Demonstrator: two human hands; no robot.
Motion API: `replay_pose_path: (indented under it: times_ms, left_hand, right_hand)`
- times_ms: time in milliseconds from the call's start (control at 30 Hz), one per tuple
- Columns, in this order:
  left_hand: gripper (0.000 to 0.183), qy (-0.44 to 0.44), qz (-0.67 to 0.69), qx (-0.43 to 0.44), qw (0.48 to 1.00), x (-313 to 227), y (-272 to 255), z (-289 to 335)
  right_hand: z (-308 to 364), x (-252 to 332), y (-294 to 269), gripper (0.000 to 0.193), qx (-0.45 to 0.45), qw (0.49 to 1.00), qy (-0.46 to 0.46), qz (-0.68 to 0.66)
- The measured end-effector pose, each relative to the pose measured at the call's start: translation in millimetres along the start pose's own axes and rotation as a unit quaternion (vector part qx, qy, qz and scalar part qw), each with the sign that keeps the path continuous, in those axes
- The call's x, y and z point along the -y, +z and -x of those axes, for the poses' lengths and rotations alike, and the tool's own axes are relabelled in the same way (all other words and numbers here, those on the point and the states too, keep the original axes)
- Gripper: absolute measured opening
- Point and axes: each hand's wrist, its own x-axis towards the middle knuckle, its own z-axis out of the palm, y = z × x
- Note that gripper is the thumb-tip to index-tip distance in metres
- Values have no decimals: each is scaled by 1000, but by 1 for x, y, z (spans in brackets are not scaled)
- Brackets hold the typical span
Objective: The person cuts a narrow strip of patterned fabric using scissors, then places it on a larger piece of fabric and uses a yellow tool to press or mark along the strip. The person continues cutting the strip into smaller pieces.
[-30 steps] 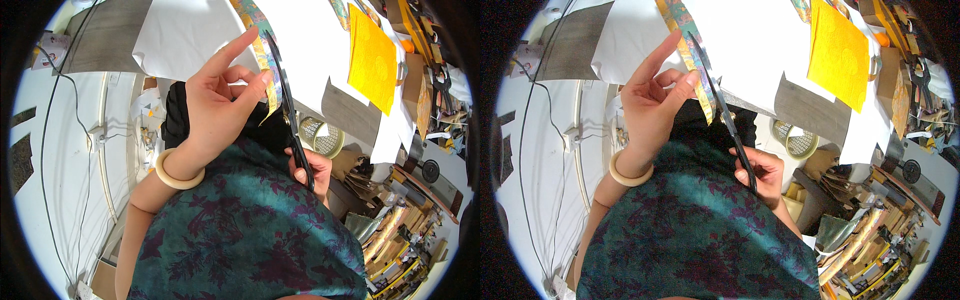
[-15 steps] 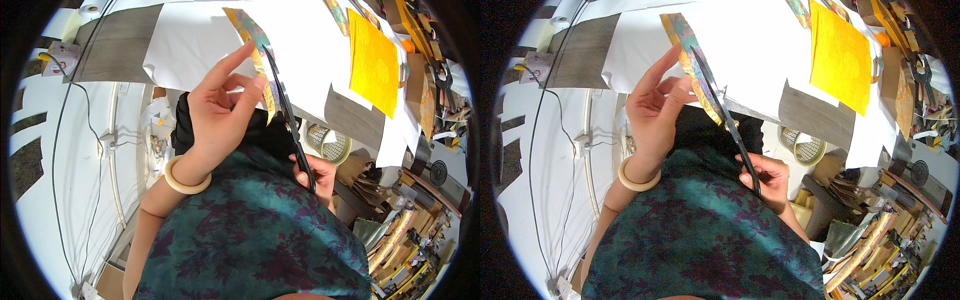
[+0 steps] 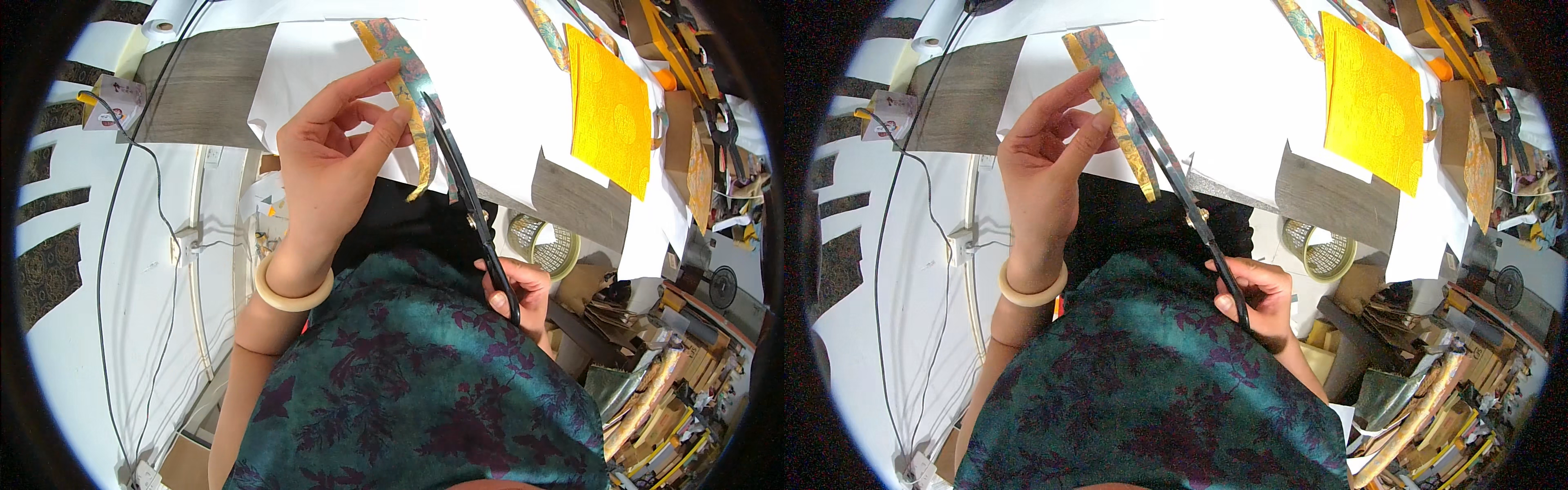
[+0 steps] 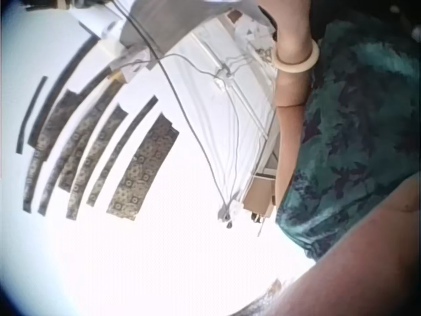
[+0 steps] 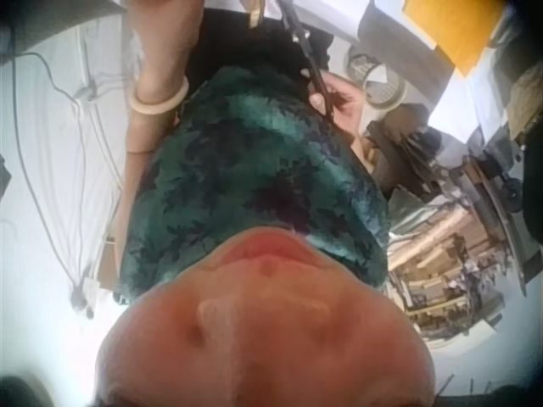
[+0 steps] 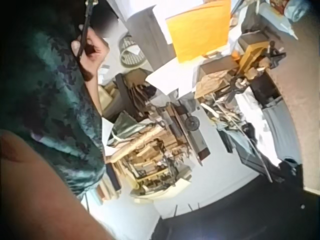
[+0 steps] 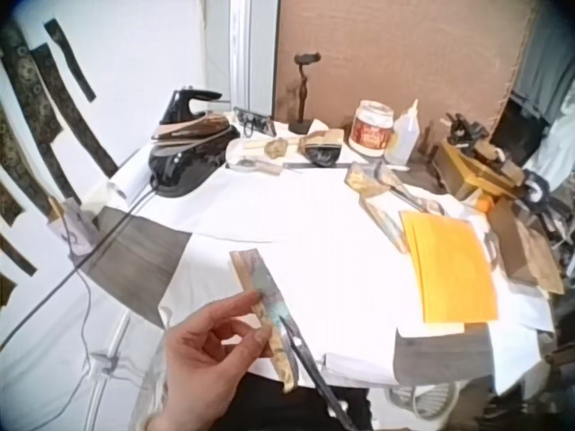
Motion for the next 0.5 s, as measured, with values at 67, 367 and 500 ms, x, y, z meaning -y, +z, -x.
replay_pose_path:
  times_ms: [67,367,500]
  left_hand:
    - [41,-19,17,3,1000,-3,3,3]
    - [53,-24,45,16,999,-4,8,10]
    - [53,-14,25,31,999,-4,5,11]
  right_hand:
    - [-2,-1,0,48,6,1000,-8,-5]
    - [-10,-4,6,50,15,999,-26,-17]
    - [-11,-4,6,51,21,999,-23,-24]
